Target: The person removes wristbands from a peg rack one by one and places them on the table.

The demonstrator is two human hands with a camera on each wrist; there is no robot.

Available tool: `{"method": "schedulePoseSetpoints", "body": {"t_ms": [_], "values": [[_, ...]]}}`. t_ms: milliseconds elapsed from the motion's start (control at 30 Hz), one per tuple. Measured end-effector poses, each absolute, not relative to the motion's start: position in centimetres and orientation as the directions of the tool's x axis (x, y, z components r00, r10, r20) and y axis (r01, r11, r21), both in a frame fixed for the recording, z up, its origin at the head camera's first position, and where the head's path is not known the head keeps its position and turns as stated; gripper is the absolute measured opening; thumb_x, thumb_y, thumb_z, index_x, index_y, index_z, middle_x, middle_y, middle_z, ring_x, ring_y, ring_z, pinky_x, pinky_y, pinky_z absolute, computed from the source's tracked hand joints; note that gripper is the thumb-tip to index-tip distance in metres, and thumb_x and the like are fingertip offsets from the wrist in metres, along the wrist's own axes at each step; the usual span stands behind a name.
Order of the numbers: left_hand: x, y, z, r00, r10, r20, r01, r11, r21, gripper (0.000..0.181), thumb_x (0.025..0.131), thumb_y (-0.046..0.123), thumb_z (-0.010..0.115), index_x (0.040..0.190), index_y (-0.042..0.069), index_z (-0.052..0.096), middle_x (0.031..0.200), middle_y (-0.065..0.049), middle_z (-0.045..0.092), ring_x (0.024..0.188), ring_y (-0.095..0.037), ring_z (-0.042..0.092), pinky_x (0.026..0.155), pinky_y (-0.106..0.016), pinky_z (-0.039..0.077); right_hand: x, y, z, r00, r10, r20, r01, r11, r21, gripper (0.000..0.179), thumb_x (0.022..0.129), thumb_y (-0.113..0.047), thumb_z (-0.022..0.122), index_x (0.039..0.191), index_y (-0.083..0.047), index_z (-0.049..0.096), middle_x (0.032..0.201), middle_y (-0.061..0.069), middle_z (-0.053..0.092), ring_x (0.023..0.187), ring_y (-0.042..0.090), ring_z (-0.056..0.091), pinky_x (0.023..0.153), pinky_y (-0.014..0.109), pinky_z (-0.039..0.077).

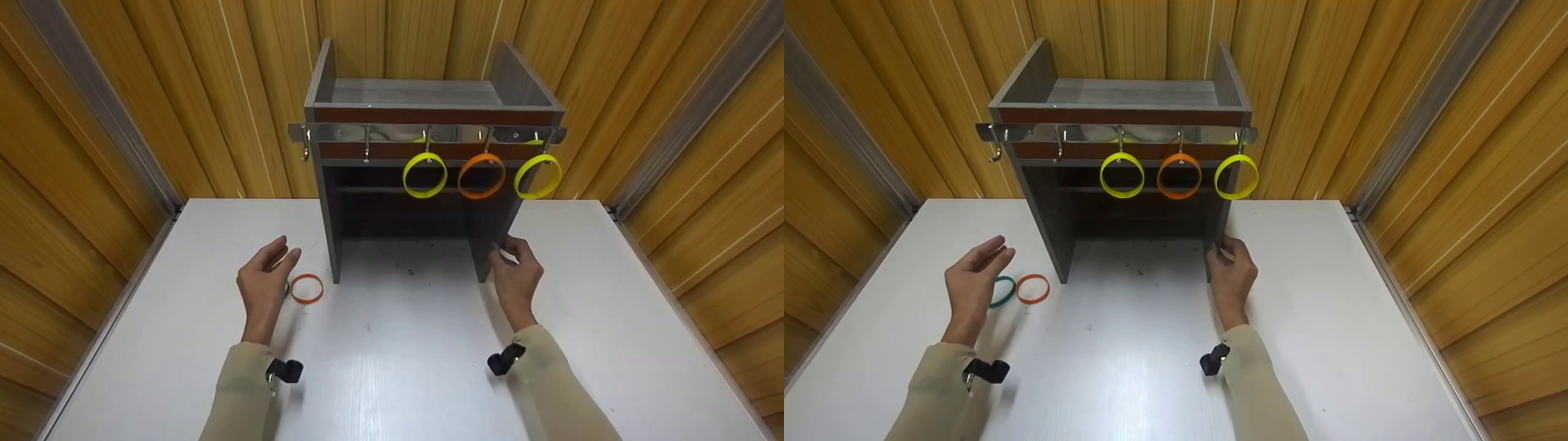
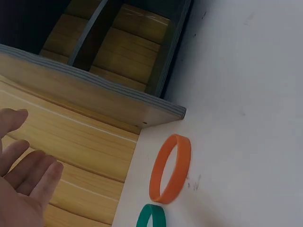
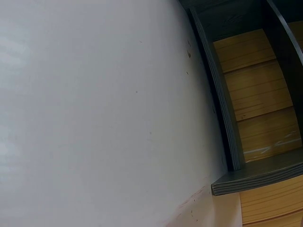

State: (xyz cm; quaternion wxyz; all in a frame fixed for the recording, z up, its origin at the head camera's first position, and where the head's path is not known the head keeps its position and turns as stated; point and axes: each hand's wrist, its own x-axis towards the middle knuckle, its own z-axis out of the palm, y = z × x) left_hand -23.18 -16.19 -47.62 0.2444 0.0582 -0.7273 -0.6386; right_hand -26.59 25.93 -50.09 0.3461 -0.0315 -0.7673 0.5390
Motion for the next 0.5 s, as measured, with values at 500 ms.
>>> {"method": "schedulePoseSetpoints", "body": {"t_ms": [500], "values": [[-25.1,-12.5,-47.0,-0.905,-0.285,0.315,0.292,0.122,0.949,0.045,0.094,0.011,0.083,0.136,0.002,0.071,0.137,-0.013,0.070,0.124,-0.031,0.069,0.094,-0.024,0.058,-26.4,25.9,-50.0,-0.760,0.404,0.510,-0.333,0.432,-0.838,0.021,0.094,0.002,0.073,0.115,0.004,0.071,0.111,0.014,0.073,0.107,0.024,0.071,0.083,0.018,0.059]]}}
